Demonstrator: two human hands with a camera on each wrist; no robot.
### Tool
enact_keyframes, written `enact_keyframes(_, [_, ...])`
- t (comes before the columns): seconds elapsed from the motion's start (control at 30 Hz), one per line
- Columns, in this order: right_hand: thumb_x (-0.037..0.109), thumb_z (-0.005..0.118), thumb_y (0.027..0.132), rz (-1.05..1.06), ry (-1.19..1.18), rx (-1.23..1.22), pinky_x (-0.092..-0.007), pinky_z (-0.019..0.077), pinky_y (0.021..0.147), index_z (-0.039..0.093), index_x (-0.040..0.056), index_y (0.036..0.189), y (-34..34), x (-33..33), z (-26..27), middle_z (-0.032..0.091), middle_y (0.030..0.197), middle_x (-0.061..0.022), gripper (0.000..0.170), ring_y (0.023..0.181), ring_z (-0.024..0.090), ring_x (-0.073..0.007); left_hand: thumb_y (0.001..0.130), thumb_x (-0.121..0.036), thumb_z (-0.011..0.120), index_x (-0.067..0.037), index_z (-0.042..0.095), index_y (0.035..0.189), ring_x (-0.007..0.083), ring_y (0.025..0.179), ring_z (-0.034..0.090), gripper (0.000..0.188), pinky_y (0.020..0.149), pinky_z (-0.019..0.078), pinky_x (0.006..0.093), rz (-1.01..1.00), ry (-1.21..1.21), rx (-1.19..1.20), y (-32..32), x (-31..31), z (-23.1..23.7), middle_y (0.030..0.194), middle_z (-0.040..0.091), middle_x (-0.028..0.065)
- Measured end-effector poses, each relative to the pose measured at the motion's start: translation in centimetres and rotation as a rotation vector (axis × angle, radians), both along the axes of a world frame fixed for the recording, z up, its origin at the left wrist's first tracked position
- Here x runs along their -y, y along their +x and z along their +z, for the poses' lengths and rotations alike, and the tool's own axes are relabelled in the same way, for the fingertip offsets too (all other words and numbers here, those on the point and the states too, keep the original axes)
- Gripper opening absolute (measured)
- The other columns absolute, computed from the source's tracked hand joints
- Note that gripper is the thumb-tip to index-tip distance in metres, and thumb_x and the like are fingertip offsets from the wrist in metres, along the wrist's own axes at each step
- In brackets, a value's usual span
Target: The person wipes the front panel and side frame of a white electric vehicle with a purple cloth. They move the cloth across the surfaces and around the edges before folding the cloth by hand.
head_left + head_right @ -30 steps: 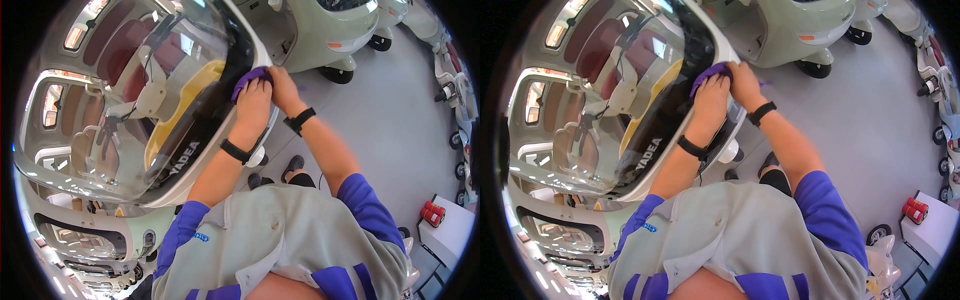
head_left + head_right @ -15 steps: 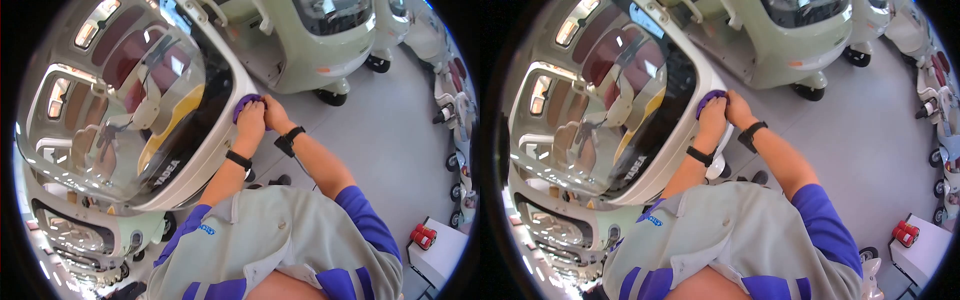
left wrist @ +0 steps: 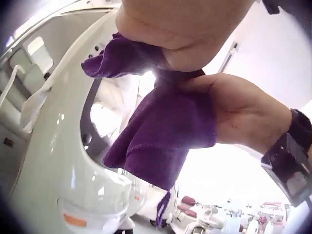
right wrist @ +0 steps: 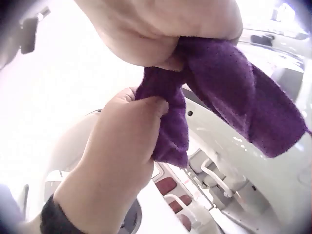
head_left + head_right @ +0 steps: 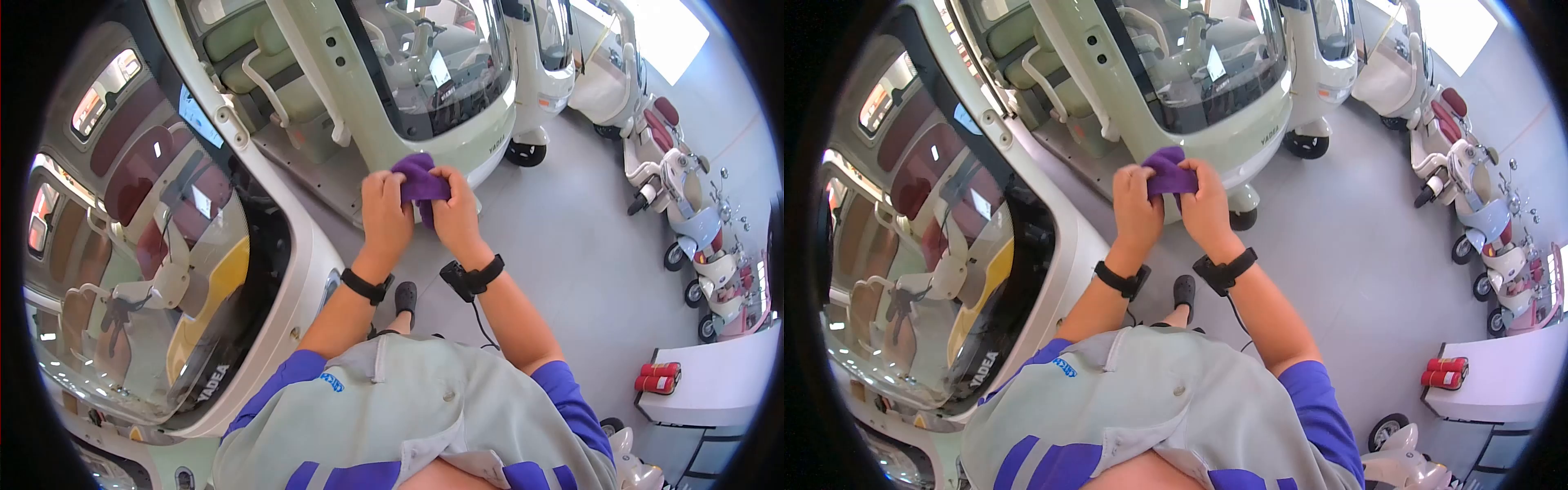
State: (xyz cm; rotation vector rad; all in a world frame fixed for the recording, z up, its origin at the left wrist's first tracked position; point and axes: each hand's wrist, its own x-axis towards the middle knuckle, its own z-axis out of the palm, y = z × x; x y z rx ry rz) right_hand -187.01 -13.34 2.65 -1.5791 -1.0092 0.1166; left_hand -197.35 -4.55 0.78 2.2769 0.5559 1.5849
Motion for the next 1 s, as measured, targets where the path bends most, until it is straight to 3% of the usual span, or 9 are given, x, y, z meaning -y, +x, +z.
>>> enact_keyframes(0.13, [-0.005,0.060,0.080,0.048,0.125,0.383,-0.0416,0.0492,0.087,0.058,0.0030,0.110,3.9,-5.1,6.2,0.061,0.109,-0.0177,0.031,0.102,0.059,-0.0387,0.071,0.011,0.063,-0.002,0.061,0.108,0.0364,0.101,0.055,0.039,0.087,0.0456,0.0427,0.146,0.192,0.261,4.7,-4.7,4.0,0.107,0.058,0.0147])
enact_keyframes(0.23, [-0.006,0.061,0.076,0.108,0.155,0.586,-0.0426,0.0494,0.087,0.059,0.0040,0.111,7.9,-12.6,6.9,0.060,0.110,-0.0171,0.036,0.103,0.059,-0.0386,0.074,0.007,0.064,-0.002,0.062,0.110,0.0369,0.104,0.055,0.037,0.090,0.0450,0.0433,0.306,0.215,0.256,8.5,-10.6,3.1,0.116,0.059,0.0161])
enact_keyframes(0.33, [-0.004,0.062,0.075,0.179,0.013,0.643,-0.0432,0.0486,0.091,0.060,0.0045,0.114,10.7,-18.7,3.6,0.058,0.114,-0.0176,0.040,0.107,0.056,-0.0405,0.078,0.002,0.064,-0.001,0.062,0.117,0.0372,0.107,0.055,0.039,0.094,0.0437,0.0450,0.291,-0.003,0.145,11.8,-15.7,-1.9,0.125,0.059,0.0159])
enact_keyframes(0.47, [0.000,0.066,0.077,0.174,0.035,0.640,-0.0441,0.0490,0.091,0.061,0.0052,0.119,13.4,-21.0,-3.2,0.055,0.115,-0.0195,0.042,0.107,0.056,-0.0406,0.079,-0.007,0.065,-0.003,0.065,0.121,0.0317,0.104,0.053,0.042,0.093,0.0440,0.0428,0.421,0.122,0.071,13.5,-16.7,-6.4,0.129,0.060,0.0108])
enact_keyframes(0.57, [0.002,0.067,0.079,0.196,0.041,0.642,-0.0436,0.0505,0.088,0.061,0.0060,0.118,14.9,-21.1,-3.5,0.055,0.115,-0.0194,0.040,0.105,0.057,-0.0402,0.081,-0.009,0.065,-0.002,0.068,0.117,0.0289,0.103,0.053,0.037,0.091,0.0435,0.0407,0.382,0.145,0.050,14.7,-16.7,-7.3,0.131,0.061,0.0094])
enact_keyframes(0.73, [0.005,0.067,0.078,0.177,0.057,0.589,-0.0428,0.0524,0.079,0.060,0.0087,0.118,16.0,-23.9,1.9,0.055,0.111,-0.0157,0.041,0.096,0.061,-0.0383,0.081,-0.009,0.065,-0.001,0.069,0.114,0.0285,0.102,0.053,0.034,0.089,0.0431,0.0382,0.351,0.161,-0.003,15.5,-19.5,-0.9,0.131,0.063,0.0092])
enact_keyframes(0.87, [0.005,0.067,0.078,0.213,0.158,0.624,-0.0422,0.0525,0.078,0.060,0.0099,0.118,14.8,-27.1,7.7,0.054,0.110,-0.0152,0.041,0.095,0.060,-0.0382,0.083,-0.005,0.062,0.002,0.066,0.118,0.0335,0.109,0.051,0.037,0.097,0.0398,0.0401,0.380,0.216,0.072,14.4,-22.5,4.6,0.132,0.061,0.0133])
enact_keyframes(1.0, [0.004,0.067,0.077,0.254,0.208,0.615,-0.0417,0.0525,0.078,0.062,0.0107,0.117,14.5,-28.1,9.4,0.054,0.108,-0.0138,0.040,0.095,0.061,-0.0367,0.080,-0.002,0.063,0.002,0.065,0.119,0.0340,0.109,0.050,0.039,0.098,0.0395,0.0415,0.415,0.280,0.083,14.0,-23.7,5.7,0.131,0.062,0.0118])
